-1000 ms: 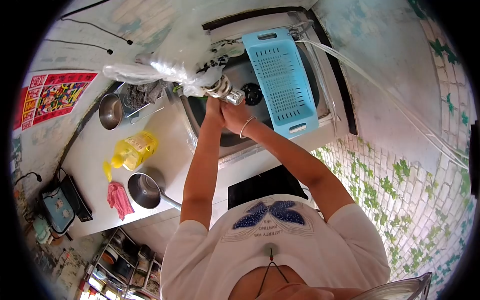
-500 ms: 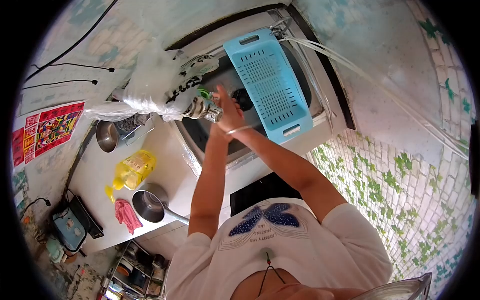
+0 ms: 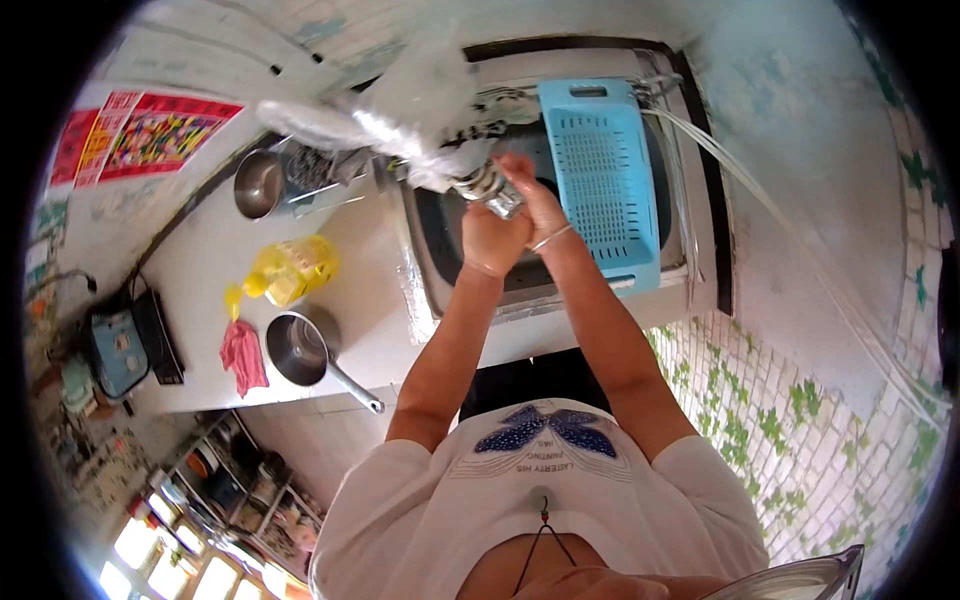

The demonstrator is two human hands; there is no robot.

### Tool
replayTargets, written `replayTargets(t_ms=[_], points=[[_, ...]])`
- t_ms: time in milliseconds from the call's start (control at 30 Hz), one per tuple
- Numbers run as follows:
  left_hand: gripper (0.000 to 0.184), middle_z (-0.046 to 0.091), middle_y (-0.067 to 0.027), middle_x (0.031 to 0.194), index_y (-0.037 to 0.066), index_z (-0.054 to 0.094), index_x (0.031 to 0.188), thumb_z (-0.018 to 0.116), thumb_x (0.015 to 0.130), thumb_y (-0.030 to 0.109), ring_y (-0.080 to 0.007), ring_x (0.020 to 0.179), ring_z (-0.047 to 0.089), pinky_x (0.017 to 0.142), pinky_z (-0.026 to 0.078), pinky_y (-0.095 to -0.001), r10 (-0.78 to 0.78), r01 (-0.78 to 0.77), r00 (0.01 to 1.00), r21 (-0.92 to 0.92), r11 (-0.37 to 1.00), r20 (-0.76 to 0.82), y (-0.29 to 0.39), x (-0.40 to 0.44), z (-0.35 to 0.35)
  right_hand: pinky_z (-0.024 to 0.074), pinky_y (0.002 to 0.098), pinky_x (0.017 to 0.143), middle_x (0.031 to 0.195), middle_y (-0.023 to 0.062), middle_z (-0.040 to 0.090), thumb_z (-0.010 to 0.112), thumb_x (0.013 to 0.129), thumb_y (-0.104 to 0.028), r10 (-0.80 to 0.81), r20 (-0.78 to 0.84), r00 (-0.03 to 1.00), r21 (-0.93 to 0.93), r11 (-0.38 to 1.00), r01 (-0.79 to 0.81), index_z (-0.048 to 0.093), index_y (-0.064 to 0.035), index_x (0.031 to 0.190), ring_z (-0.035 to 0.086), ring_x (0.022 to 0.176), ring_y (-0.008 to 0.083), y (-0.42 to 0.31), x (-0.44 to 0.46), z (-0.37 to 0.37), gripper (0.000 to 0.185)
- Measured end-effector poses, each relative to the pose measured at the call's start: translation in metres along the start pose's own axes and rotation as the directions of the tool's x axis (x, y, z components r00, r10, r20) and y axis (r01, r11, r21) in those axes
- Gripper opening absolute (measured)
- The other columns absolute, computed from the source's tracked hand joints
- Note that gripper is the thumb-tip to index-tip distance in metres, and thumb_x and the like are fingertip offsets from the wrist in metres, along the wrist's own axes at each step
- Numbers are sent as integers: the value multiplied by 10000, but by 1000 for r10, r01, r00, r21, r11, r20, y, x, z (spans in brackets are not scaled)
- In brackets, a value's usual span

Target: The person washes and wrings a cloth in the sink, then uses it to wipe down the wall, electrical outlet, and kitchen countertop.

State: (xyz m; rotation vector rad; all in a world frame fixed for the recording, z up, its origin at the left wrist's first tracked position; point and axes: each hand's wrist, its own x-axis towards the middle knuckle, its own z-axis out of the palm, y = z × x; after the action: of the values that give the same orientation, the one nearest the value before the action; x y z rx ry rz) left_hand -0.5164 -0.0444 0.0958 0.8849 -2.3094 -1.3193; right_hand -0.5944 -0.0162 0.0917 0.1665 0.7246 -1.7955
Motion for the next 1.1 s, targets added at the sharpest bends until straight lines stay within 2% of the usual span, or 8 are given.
replayTargets(t_ms=[167, 333, 433, 500, 567, 800, 933, 1100], points=[[295, 485, -138, 1047, -35, 432, 1106, 464, 832, 67, -252, 950, 484, 792, 398, -305, -124, 164, 979, -264, 951, 161, -32, -22, 7, 535, 379, 702, 856, 133, 613, 549, 851, -251, 179, -65, 982, -128, 974, -186, 547, 11, 971, 628, 749, 253, 5, -3, -12, 288], [406, 486, -209, 1042, 2, 467, 1152, 573, 780, 125, -305, 1052, 461, 972, 304, -400, 68, 28, 965, 359, 933, -253, -7, -51, -9, 497, 341, 700, 892, 115, 623, 655, 790, -283, 77, -115, 990, -441, 889, -120, 578, -11, 957, 618, 767, 197, 25, -6, -21, 328], [326, 471, -218, 1136, 69, 526, 1126, 516, 803, 106, -332, 1088, 459, 995, 282, -442, 43, 63, 977, 478, 876, -207, -13, -90, -50, 446, 335, 776, 994, 145, 633, 609, 791, -332, -318, 239, 918, -954, -254, 160, 606, -41, 1033, 597, 922, 264, 11, -2, -71, 379], [331, 491, -200, 1153, 106, 552, 1126, 498, 802, 69, -336, 1078, 479, 986, 302, -452, -114, 143, 989, 373, 917, -98, -26, -111, -77, 274, 534, 963, 963, 35, 659, 539, 829, -389, -232, 214, 949, -849, -524, 63, 597, -190, 1047, 564, 1010, 255, -10, -36, -43, 301], [373, 562, -138, 1098, 96, 572, 1101, 503, 762, -44, -313, 1028, 526, 921, 395, -400, -320, 315, 941, -67, 947, -106, -39, -130, -101, 112, 577, 1010, 1002, -24, 650, 480, 849, -455, -137, 88, 987, -856, -516, 5, 577, -223, 1058, 560, 1026, 220, -18, -51, -54, 326], [334, 563, -147, 1077, 50, 554, 1074, 511, 761, -60, -296, 995, 534, 821, 446, -368, 164, 228, 543, 332, 915, -824, -103, -201, -242, 465, 323, 792, 914, 76, 651, 484, 910, -245, -21, -14, 1000, -998, -67, -16, 586, -62, 1009, 626, 828, 164, -5, -99, -109, 231], [509, 545, -158, 1057, 67, 447, 1198, 574, 710, 0, -319, 906, 545, 812, 440, -416, -123, 671, 314, 128, 731, -941, -196, -267, -314, 498, 279, 747, 861, 101, 636, 506, 909, -218, 55, -16, 998, -992, 122, -22, 575, 1, 1018, 626, 802, 168, 10, -113, -111, 255], [590, 448, -210, 1234, 65, 337, 1291, 518, 729, 58, -396, 1079, 470, 899, 392, -449, -125, 754, 460, 312, 577, -879, -352, -358, -385, 494, 278, 747, 832, 83, 619, 478, 923, -213, 110, -30, 993, -998, 56, -36, 569, 1, 1019, 615, 791, 157, 9, -121, -94, 251]])
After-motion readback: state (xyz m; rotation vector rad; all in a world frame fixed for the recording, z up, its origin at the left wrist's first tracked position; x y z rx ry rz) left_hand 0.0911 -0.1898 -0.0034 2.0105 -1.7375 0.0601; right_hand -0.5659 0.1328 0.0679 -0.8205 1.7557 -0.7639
